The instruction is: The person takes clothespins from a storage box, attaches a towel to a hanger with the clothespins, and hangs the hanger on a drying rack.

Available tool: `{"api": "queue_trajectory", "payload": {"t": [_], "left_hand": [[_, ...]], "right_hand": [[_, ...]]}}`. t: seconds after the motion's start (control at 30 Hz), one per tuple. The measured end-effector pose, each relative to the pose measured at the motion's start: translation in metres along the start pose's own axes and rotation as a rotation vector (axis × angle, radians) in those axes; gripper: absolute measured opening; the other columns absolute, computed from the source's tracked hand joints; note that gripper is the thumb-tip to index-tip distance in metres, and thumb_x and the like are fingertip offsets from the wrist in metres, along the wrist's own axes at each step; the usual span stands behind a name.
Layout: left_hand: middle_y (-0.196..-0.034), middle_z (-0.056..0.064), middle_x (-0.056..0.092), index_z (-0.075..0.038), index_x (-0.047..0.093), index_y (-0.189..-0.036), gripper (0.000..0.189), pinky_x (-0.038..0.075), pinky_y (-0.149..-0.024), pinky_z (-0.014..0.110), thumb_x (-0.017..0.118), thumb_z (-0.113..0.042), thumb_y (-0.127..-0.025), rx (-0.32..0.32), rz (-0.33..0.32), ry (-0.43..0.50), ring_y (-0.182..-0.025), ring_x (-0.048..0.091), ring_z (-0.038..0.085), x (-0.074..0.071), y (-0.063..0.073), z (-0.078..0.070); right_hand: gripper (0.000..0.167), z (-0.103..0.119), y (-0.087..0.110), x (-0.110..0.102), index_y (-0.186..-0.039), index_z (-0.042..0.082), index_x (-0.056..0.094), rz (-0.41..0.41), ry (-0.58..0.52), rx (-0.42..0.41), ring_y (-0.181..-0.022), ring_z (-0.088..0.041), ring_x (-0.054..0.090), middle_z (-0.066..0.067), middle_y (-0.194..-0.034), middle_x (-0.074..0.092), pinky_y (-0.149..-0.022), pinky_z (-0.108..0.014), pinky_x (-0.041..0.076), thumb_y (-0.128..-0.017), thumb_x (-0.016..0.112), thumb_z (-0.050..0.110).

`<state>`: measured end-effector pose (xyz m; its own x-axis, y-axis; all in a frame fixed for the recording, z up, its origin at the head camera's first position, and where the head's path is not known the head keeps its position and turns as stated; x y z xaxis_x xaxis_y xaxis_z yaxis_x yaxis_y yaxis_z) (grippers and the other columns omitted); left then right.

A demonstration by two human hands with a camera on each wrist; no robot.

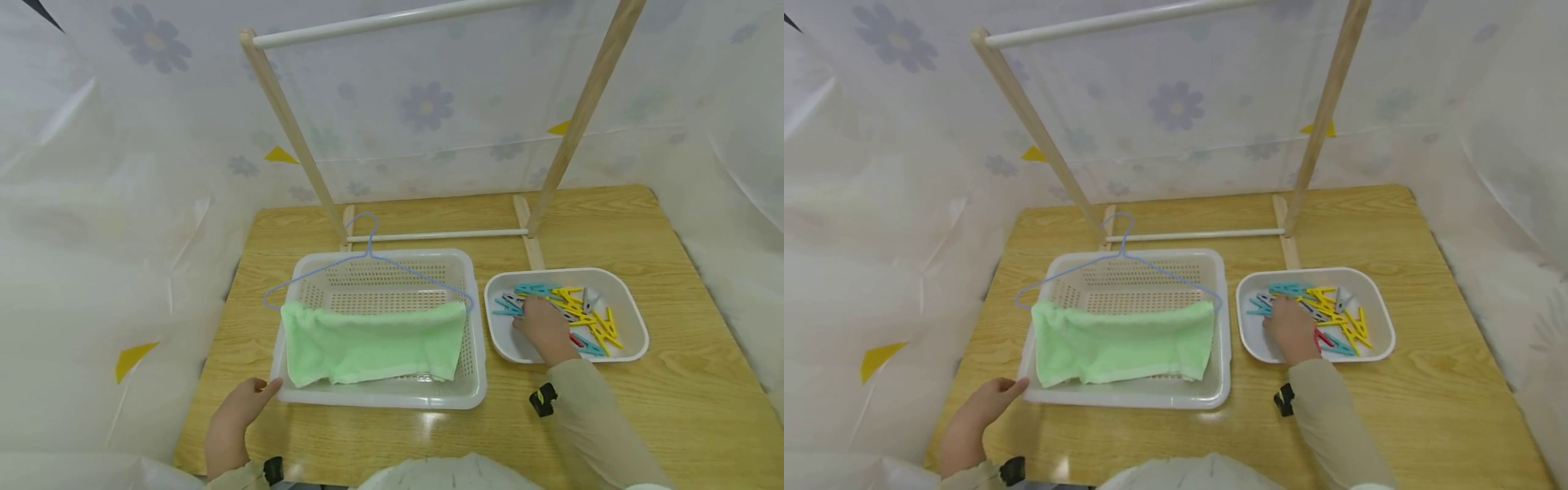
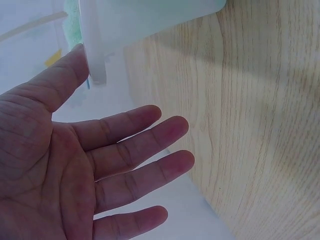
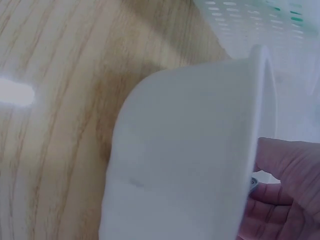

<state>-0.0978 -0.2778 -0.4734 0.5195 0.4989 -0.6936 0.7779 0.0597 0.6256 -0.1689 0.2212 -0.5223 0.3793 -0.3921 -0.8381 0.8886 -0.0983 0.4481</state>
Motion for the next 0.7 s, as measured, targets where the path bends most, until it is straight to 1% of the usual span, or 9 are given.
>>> {"api": "queue_trajectory", "payload": {"t": [0.1,0.17,0.4,0.47,0.6,0.7], "left_hand": [[-0.112,0.033,0.049,0.018,0.044,-0.116,0.073,0.043,-0.078,0.051,0.039,-0.05,-0.091,0.003,0.003,0.004,-0.1,0.048,0.046,0.0,0.0,-0.001],[-0.112,0.034,0.049,0.018,0.044,-0.116,0.073,0.043,-0.078,0.051,0.039,-0.05,-0.091,0.003,0.004,0.007,-0.1,0.048,0.046,0.001,0.0,-0.001],[-0.111,0.034,0.05,0.019,0.044,-0.114,0.071,0.042,-0.078,0.052,0.039,-0.049,-0.091,0.017,-0.01,0.006,-0.1,0.048,0.047,0.0,0.0,0.001],[-0.111,0.034,0.05,0.019,0.044,-0.114,0.072,0.042,-0.078,0.051,0.04,-0.049,-0.091,0.019,-0.011,0.013,-0.1,0.048,0.047,0.0,0.0,0.002],[-0.11,0.034,0.05,0.02,0.045,-0.113,0.07,0.042,-0.079,0.051,0.041,-0.047,-0.091,0.032,-0.021,0.027,-0.1,0.048,0.047,-0.001,0.001,0.001],[-0.11,0.034,0.05,0.02,0.044,-0.112,0.07,0.042,-0.079,0.052,0.041,-0.046,-0.091,0.04,-0.026,0.03,-0.099,0.048,0.048,-0.002,0.001,-0.001]], "right_hand": [[0.044,0.001,0.001,-0.007,-0.106,-0.013,0.047,-0.036,0.005,-0.017,-0.074,-0.029,0.052,-0.024,-0.091,0.053,-0.061,-0.044,0.045,-0.081,0.062,0.02],[0.046,0.002,0.002,-0.01,-0.108,-0.014,0.046,-0.044,0.007,-0.016,-0.074,-0.03,0.052,-0.025,-0.092,0.052,-0.061,-0.046,0.045,-0.081,0.061,0.02],[0.053,0.001,0.006,-0.009,-0.117,-0.014,0.04,-0.001,-0.029,0.019,-0.088,-0.036,0.051,-0.029,-0.104,0.049,-0.07,-0.053,0.043,-0.082,0.06,0.021],[0.052,0.001,0.007,-0.009,-0.116,-0.014,0.04,0.003,-0.032,0.023,-0.088,-0.036,0.051,-0.028,-0.103,0.049,-0.07,-0.053,0.042,-0.082,0.06,0.021],[0.046,0.001,0.007,-0.01,-0.112,-0.012,0.043,-0.007,-0.032,0.018,-0.082,-0.032,0.052,-0.025,-0.098,0.05,-0.064,-0.048,0.044,-0.083,0.059,0.02],[0.045,0.002,0.008,-0.014,-0.111,-0.012,0.043,-0.02,-0.022,0.01,-0.081,-0.033,0.052,-0.025,-0.097,0.05,-0.063,-0.047,0.044,-0.083,0.059,0.02]]}}
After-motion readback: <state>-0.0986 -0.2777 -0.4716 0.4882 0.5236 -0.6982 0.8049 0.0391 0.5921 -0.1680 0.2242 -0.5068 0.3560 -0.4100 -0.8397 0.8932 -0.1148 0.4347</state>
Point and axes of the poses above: each hand's wrist, its own y-axis away from the middle knuckle, its own x-axis out of the palm, z = x × y, the point moved 8 cm from there along -y, towards the middle knuckle
